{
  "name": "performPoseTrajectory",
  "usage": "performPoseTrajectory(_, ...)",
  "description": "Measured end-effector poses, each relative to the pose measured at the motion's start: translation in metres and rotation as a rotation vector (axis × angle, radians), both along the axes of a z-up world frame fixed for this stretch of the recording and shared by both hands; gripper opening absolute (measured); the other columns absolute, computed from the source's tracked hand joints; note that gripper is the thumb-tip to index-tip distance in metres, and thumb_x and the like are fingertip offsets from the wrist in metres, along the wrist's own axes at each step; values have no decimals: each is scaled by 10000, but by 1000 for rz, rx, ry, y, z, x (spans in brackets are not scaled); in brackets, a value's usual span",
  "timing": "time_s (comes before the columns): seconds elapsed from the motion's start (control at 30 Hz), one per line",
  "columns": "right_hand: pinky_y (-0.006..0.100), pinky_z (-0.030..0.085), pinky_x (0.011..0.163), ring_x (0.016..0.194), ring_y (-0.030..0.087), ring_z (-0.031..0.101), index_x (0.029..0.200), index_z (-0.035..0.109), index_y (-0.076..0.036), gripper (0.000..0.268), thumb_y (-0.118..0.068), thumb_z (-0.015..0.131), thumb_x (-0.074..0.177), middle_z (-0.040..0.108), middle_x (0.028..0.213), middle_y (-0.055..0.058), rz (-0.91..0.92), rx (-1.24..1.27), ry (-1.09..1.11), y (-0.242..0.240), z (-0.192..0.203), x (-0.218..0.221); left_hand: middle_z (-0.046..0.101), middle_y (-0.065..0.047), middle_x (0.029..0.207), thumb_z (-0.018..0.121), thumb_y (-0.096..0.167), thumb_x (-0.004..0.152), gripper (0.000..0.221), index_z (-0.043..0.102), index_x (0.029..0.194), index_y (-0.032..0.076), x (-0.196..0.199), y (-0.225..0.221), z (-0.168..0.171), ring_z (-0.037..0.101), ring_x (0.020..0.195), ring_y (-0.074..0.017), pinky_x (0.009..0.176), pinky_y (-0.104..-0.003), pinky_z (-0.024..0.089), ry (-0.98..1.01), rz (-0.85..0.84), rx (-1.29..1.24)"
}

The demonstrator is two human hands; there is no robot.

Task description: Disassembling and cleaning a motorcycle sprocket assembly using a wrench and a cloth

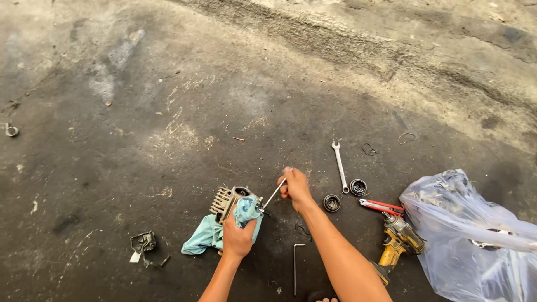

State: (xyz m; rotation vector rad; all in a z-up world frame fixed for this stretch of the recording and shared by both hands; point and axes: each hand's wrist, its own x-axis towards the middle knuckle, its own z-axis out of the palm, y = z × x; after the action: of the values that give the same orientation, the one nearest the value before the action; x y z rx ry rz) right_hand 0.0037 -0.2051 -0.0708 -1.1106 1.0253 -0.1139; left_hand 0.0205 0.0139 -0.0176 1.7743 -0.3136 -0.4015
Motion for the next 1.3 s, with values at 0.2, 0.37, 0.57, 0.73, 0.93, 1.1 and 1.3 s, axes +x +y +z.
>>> performPoseTrajectory(0.2, 280, 409, 434, 507, 116, 553, 1242, 472, -83, 223, -189, 427, 1051, 629, 747, 50, 38, -570, -203, 30, 91, -26, 811, -113, 985, 607, 201, 837, 344, 725, 1105, 22, 0, 2, 3, 730, 830, -268, 779, -334, 559, -63, -28, -48)
performPoseTrajectory(0.37, 276, 538, 552, 652, 129, 651, 1157, 514, -81, 176, -35, 545, 990, 704, 878, 34, 236, -983, -440, 89, 61, -89, 799, -97, 995, 579, 180, 887, 306, 715, 1121, 36, -1, 3, -5, 733, 835, -254, 773, -332, 560, -95, 12, -63)
performPoseTrajectory(0.57, 342, 575, 752, 927, 252, 696, 1075, 491, -72, 202, -55, 633, 932, 675, 1170, 107, 438, -1221, -521, 116, 45, -119, 765, -130, 1128, 551, 134, 874, 369, 686, 1183, -14, -2, 3, -13, 714, 1000, -276, 917, -329, 528, -113, 76, -143)
performPoseTrajectory(0.73, 389, 542, 803, 1008, 333, 665, 1030, 540, -57, 165, -179, 622, 955, 655, 1166, 107, 535, -1315, -614, 113, 72, -102, 783, -117, 1072, 578, 150, 859, 341, 705, 1146, 15, -2, 2, -19, 732, 927, -284, 838, -343, 556, -139, 89, -93)
performPoseTrajectory(0.93, 323, 500, 635, 696, 204, 608, 884, 637, -82, 22, -100, 630, 894, 665, 816, 33, 518, -1495, -614, 107, 89, -51, 774, -107, 777, 615, 177, 762, 296, 716, 988, 14, 0, 3, -7, 630, 639, -220, 645, -323, 546, -32, 21, -43)
performPoseTrajectory(1.1, 309, 440, 501, 528, 186, 529, 692, 623, -97, 56, -55, 660, 688, 625, 671, 20, 515, -1245, -610, 70, 60, -32, 815, -102, 963, 634, 140, 789, 316, 741, 1064, 26, -1, 2, -2, 748, 831, -257, 768, -329, 579, -79, 16, -68)
performPoseTrajectory(1.3, 491, 420, 594, 555, 350, 454, 780, 547, 11, 393, -276, 429, 1022, 587, 656, 187, 219, -1055, -10, -1, 0, 17, 827, -109, 980, 652, 169, 776, 367, 727, 1102, 17, 6, 4, -13, 769, 832, -262, 756, -332, 580, -52, -33, -21)
